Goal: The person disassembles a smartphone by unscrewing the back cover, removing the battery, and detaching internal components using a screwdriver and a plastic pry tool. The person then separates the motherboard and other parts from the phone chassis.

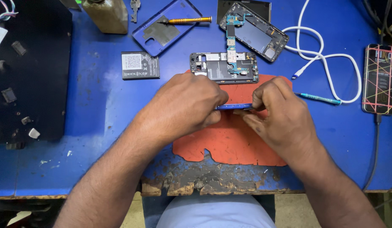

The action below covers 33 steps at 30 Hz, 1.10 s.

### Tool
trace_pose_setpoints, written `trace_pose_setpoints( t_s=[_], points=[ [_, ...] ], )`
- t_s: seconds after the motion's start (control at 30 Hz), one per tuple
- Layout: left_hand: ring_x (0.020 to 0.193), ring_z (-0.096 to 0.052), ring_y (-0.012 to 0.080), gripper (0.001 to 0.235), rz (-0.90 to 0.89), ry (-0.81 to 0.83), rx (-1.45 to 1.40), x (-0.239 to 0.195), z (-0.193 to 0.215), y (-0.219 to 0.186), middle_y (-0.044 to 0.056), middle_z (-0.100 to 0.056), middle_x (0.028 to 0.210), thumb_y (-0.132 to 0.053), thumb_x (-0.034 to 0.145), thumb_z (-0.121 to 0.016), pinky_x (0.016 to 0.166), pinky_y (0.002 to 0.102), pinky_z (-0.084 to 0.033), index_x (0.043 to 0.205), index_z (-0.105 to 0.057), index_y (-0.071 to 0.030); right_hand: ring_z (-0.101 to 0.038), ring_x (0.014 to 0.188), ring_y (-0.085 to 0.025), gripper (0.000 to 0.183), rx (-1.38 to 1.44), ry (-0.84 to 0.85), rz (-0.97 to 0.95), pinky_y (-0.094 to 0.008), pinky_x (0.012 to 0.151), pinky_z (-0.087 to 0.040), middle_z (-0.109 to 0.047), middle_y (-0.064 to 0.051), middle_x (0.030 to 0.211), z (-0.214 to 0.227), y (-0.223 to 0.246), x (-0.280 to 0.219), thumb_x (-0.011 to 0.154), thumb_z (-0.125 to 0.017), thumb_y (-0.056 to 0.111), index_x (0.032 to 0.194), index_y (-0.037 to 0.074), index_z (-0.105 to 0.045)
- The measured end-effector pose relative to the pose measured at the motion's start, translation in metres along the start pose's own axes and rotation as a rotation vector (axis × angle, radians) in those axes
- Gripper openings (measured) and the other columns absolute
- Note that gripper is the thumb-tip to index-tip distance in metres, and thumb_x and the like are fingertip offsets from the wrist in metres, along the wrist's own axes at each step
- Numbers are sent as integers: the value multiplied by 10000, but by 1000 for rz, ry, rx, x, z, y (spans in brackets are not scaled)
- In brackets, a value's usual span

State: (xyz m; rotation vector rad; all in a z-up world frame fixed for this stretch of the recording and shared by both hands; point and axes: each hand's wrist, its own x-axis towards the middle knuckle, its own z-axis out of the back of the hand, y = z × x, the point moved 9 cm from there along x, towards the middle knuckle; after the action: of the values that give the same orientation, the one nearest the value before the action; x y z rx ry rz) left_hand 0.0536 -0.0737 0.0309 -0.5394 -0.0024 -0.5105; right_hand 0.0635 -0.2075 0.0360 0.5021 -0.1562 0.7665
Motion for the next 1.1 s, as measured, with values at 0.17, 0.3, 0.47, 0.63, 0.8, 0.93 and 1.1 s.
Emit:
trace_pose_setpoints(
  t_s=[0.17,0.3,0.47,0.63,0.8,0.93,1.1],
  points=[
    [760,-688,372,197,-40,-99,47,0,7,-6,136,-706,789,-215,757,-762,650,516,-521,864,-695,-64,-671,800,-225,415,165,-42,-122,-316,713,-625,-608,-107,954,-4,-16,-2,727,-890,-11,943,21,-538],
    [781,-696,310,221,-158,-296,112,-7,17,-26,99,-688,861,-122,855,-701,637,448,-533,1058,-632,-65,-704,839,-200,366,144,-115,-168,-307,759,-612,-653,-100,959,-1,-24,-5,765,-869,-43,955,14,-561],
    [814,-709,280,174,-165,-263,144,-2,9,-31,86,-683,884,-68,872,-670,668,435,-546,1023,-585,-61,-694,858,-183,334,201,-177,-108,-290,770,-595,-664,-106,970,2,-25,-6,812,-869,-53,954,19,-576],
    [818,-711,311,250,-98,-210,72,-5,17,-24,88,-703,884,-4,779,-627,640,449,-536,1022,-593,-51,-708,897,-151,353,293,-189,-132,-262,822,-639,-664,-105,1001,4,-23,-5,846,-883,4,1016,0,-574],
    [826,-719,306,201,-89,-174,92,-2,13,-26,91,-697,850,-26,788,-642,653,456,-539,982,-600,-59,-709,872,-191,368,243,-152,0,-272,788,-659,-651,-111,1002,1,-9,-4,835,-884,12,1040,-4,-579],
    [813,-708,294,162,-55,-192,81,-2,11,-23,90,-690,862,-14,808,-651,653,444,-538,956,-604,-59,-717,852,-206,372,146,-139,26,-287,731,-636,-656,-122,1001,3,-3,-1,835,-892,31,1053,-10,-594],
    [829,-691,301,184,-33,-283,42,-1,9,-27,91,-680,879,1,798,-657,658,435,-542,962,-596,-56,-696,874,-277,382,-40,-144,71,-353,718,-599,-662,-154,1017,9,12,-1,815,-889,60,1071,-7,-614]
  ],
)
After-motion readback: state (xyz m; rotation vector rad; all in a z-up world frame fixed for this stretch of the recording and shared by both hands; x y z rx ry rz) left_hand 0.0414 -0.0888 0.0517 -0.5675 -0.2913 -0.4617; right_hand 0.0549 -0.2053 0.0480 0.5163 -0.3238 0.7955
